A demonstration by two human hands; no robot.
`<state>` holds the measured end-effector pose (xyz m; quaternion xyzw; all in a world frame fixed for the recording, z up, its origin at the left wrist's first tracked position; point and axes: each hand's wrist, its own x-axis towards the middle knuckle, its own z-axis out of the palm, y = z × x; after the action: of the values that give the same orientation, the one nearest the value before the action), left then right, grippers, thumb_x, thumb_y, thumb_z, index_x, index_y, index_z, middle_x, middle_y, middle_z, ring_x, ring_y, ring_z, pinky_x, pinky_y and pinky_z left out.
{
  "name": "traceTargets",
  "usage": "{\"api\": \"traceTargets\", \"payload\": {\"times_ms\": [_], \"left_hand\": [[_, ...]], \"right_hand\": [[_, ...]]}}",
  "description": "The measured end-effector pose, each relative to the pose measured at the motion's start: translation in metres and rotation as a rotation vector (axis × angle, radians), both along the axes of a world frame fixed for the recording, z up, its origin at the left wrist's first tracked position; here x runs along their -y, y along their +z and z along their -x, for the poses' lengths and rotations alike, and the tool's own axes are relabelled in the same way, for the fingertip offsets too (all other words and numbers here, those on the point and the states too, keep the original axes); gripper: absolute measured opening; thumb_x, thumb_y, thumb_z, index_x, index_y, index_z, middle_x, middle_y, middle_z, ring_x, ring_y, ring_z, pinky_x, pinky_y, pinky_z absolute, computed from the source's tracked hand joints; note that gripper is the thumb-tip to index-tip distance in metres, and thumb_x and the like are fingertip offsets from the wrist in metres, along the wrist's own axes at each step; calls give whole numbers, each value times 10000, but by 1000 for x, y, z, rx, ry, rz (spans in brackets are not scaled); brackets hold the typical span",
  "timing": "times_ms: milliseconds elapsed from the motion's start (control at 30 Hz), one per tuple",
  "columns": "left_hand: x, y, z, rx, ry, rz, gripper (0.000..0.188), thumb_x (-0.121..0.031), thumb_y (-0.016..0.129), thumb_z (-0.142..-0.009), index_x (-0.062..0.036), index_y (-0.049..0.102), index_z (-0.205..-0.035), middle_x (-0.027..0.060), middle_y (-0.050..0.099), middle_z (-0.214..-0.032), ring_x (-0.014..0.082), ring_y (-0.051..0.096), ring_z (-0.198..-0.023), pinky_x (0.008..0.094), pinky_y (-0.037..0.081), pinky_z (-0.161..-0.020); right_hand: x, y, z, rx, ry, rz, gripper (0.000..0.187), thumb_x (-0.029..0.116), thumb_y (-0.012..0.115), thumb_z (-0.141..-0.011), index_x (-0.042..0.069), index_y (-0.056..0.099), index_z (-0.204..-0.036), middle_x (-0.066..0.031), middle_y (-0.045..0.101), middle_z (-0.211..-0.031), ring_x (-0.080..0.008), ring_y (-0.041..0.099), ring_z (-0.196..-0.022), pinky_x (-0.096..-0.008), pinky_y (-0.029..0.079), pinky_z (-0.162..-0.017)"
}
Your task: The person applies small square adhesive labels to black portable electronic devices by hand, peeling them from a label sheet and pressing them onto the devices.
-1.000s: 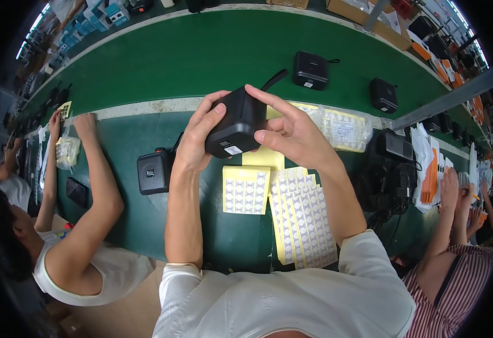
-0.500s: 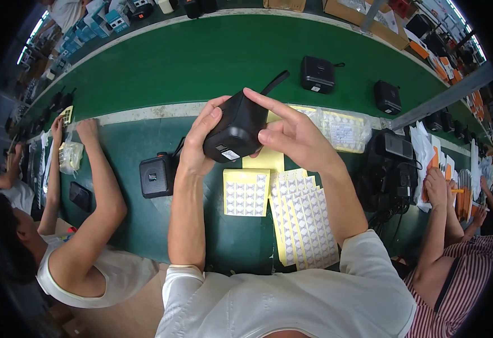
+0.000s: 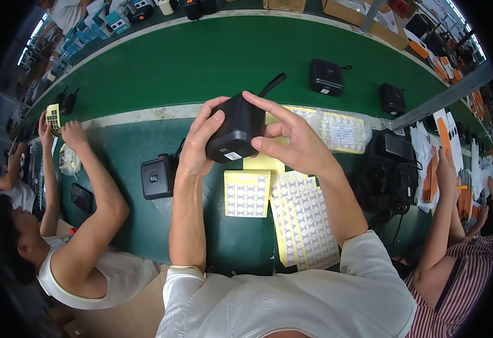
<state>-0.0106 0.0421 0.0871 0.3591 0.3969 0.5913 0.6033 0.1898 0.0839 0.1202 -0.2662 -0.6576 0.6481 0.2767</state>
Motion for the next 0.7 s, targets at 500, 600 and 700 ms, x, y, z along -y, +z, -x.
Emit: {"api": "traceTargets", "payload": {"times_ms": [500,600,700], "left_hand": [[1,4,0,-78,68,-31,394,-247,585,-939,-43,519,-1269,75,599,-1124,138,588,-989,261,471,-843],[1,3,0,-88,70,-43,389,-246,589,-937,-42,523,-1262,73,600,-1116,139,586,-985,259,468,-842],[2,4,-2,-97,85,-38,387,-249,595,-936,-42,527,-1255,71,598,-1109,138,581,-988,258,466,-844]], "right_hand": [[-5,-5,1,-17,37,-48,735,51,653,-849,86,329,-1509,-130,673,-1060,-143,637,-935,-318,473,-893],[-4,-5,2,-9,14,-36,714,64,646,-854,76,344,-1501,-134,659,-1106,-146,640,-951,-319,469,-912],[-4,-6,2,-25,-1,-59,695,76,636,-857,69,358,-1494,-133,649,-1135,-148,643,-969,-310,462,-926]]}}
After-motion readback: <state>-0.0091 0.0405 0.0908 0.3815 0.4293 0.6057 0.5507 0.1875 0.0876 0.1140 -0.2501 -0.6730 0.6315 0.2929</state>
